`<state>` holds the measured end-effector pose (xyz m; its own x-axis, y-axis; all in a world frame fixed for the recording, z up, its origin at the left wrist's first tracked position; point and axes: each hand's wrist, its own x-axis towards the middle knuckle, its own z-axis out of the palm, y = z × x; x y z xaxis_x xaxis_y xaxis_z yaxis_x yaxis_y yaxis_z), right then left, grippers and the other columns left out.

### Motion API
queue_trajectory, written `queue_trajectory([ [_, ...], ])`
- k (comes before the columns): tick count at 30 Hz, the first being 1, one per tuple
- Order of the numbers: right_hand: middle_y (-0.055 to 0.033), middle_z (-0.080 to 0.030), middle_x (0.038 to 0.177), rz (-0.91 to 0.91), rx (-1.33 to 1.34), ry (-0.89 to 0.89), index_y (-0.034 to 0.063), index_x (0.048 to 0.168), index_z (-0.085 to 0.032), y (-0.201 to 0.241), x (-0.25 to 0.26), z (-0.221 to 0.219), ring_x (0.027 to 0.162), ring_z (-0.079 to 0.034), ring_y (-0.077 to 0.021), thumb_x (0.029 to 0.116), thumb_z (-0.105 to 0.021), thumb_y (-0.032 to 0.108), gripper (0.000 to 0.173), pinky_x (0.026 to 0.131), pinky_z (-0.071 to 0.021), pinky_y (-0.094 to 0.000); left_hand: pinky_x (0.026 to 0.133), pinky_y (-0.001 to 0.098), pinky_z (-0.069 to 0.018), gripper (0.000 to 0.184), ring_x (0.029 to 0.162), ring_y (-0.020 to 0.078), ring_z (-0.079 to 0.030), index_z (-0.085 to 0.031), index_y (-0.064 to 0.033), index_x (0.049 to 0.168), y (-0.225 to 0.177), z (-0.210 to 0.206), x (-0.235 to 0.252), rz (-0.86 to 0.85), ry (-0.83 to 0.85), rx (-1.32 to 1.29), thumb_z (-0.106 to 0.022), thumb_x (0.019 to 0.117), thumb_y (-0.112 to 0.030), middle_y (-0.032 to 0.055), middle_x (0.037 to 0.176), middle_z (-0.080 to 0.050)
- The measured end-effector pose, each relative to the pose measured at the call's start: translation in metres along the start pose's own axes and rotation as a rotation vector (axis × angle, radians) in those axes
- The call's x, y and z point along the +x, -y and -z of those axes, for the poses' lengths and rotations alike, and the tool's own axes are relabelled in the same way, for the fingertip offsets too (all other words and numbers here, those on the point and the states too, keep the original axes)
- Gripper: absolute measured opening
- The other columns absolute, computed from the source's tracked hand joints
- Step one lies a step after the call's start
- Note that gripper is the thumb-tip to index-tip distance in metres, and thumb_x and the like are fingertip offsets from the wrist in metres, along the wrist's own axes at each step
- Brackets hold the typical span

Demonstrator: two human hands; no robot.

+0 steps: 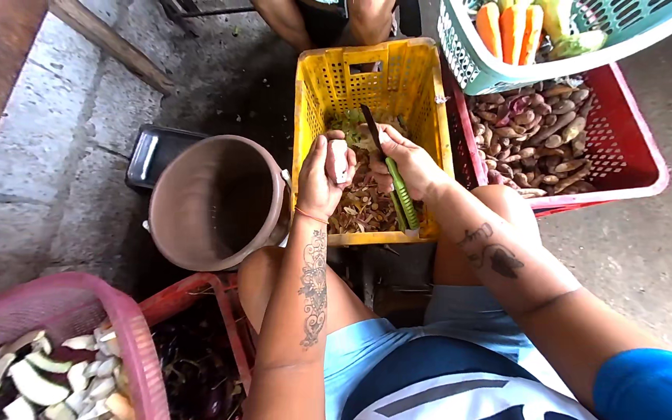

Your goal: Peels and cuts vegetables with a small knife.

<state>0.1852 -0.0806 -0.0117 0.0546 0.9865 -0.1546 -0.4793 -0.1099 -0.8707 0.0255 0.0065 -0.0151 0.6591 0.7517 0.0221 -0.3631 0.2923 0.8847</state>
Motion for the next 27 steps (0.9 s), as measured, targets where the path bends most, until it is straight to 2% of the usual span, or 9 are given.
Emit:
queue_trajectory([
  [3, 0.0019, -0.046, 0.069, -0.151, -0.074, -0.044, 0.0210, 0.153, -0.035, -0.003, 0.000, -0.003, 0.047, -0.045, -0.0083, 0.1135, -0.024, 0.027, 0.042, 0.042, -0.0427, -0.0217, 0.044, 0.0157, -0.0404, 0.050, 0.049, 0.0039, -0.050, -0.058, -0.0136, 0.107, -0.003, -0.005, 0.003, 0.062, -0.187, -0.041, -0.013, 0.1130, -0.034, -0.0010, 0.077, -0.064],
  [6, -0.0022, -0.055, 0.082, 0.090, -0.446, 0.077, 0.0139, 0.162, -0.022, -0.013, -0.002, -0.010, 0.056, -0.049, -0.0082, 0.1104, -0.032, 0.019, 0.053, 0.051, -0.0442, -0.0238, 0.042, 0.0160, -0.0392, 0.058, 0.046, 0.0029, -0.046, -0.057, -0.0145, 0.102, -0.002, -0.008, 0.007, 0.099, -0.314, -0.052, -0.011, 0.1118, -0.047, -0.0037, 0.070, -0.058],
  [8, -0.0117, -0.069, 0.108, 0.211, -0.811, 0.154, 0.0166, 0.163, -0.025, -0.014, -0.005, -0.011, 0.083, -0.068, -0.0181, 0.1097, -0.041, 0.024, 0.057, 0.077, -0.0577, -0.0396, 0.042, 0.0161, -0.0432, 0.056, 0.046, 0.0024, -0.050, -0.057, -0.0141, 0.100, -0.003, -0.011, 0.007, 0.090, -0.383, -0.070, -0.014, 0.1119, -0.048, -0.0047, 0.064, -0.057],
  [9, -0.0140, -0.070, 0.106, 0.261, -0.937, 0.183, 0.0176, 0.164, -0.025, -0.017, -0.005, -0.013, 0.086, -0.069, -0.0244, 0.1091, -0.042, 0.027, 0.058, 0.080, -0.0570, -0.0486, 0.043, 0.0156, -0.0455, 0.054, 0.047, 0.0018, -0.052, -0.057, -0.0144, 0.099, -0.004, -0.012, 0.006, 0.093, -0.409, -0.085, -0.016, 0.1122, -0.047, -0.0055, 0.064, -0.056],
  [11, -0.0122, -0.070, 0.093, 0.368, -1.115, 0.210, 0.0157, 0.163, -0.028, -0.021, -0.006, -0.015, 0.077, -0.068, -0.0284, 0.1075, -0.043, 0.029, 0.059, 0.071, -0.0554, -0.0535, 0.043, 0.0151, -0.0451, 0.051, 0.047, 0.0016, -0.051, -0.056, -0.0134, 0.099, -0.007, -0.015, 0.006, 0.090, -0.437, -0.146, -0.018, 0.1128, -0.044, -0.0054, 0.063, -0.054],
  [14, -0.0098, -0.066, 0.080, 0.413, -1.217, 0.222, 0.0120, 0.163, -0.029, -0.022, -0.005, -0.015, 0.067, -0.063, -0.0285, 0.1072, -0.043, 0.030, 0.060, 0.062, -0.0520, -0.0522, 0.041, 0.0158, -0.0448, 0.050, 0.045, 0.0025, -0.051, -0.056, -0.0118, 0.098, -0.007, -0.016, 0.008, 0.097, -0.489, -0.172, -0.020, 0.1132, -0.042, -0.0039, 0.063, -0.055],
  [19, -0.0117, -0.070, 0.086, 0.428, -1.242, 0.177, 0.0108, 0.161, -0.032, -0.025, -0.004, -0.015, 0.069, -0.066, -0.0301, 0.1074, -0.045, 0.027, 0.058, 0.064, -0.0532, -0.0532, 0.043, 0.0166, -0.0449, 0.048, 0.047, 0.0032, -0.052, -0.058, -0.0127, 0.096, -0.006, -0.019, 0.009, 0.095, -0.548, -0.148, -0.022, 0.1133, -0.040, -0.0040, 0.064, -0.055],
  [22, -0.0113, -0.068, 0.078, 0.451, -1.276, 0.137, 0.0121, 0.160, -0.035, -0.028, -0.004, -0.016, 0.066, -0.065, -0.0318, 0.1072, -0.046, 0.026, 0.056, 0.062, -0.0524, -0.0541, 0.043, 0.0155, -0.0454, 0.046, 0.047, 0.0024, -0.053, -0.058, -0.0119, 0.099, -0.004, -0.019, 0.006, 0.059, -0.537, -0.132, -0.022, 0.1138, -0.037, -0.0041, 0.065, -0.055],
  [27, -0.0114, -0.069, 0.077, 0.462, -1.298, 0.094, 0.0137, 0.160, -0.037, -0.029, -0.003, -0.018, 0.066, -0.066, -0.0321, 0.1074, -0.046, 0.026, 0.054, 0.062, -0.0528, -0.0540, 0.042, 0.0152, -0.0448, 0.045, 0.047, 0.0014, -0.052, -0.057, -0.0115, 0.097, 0.001, -0.022, 0.005, -0.017, -0.548, -0.128, -0.020, 0.1141, -0.033, -0.0046, 0.064, -0.055],
])
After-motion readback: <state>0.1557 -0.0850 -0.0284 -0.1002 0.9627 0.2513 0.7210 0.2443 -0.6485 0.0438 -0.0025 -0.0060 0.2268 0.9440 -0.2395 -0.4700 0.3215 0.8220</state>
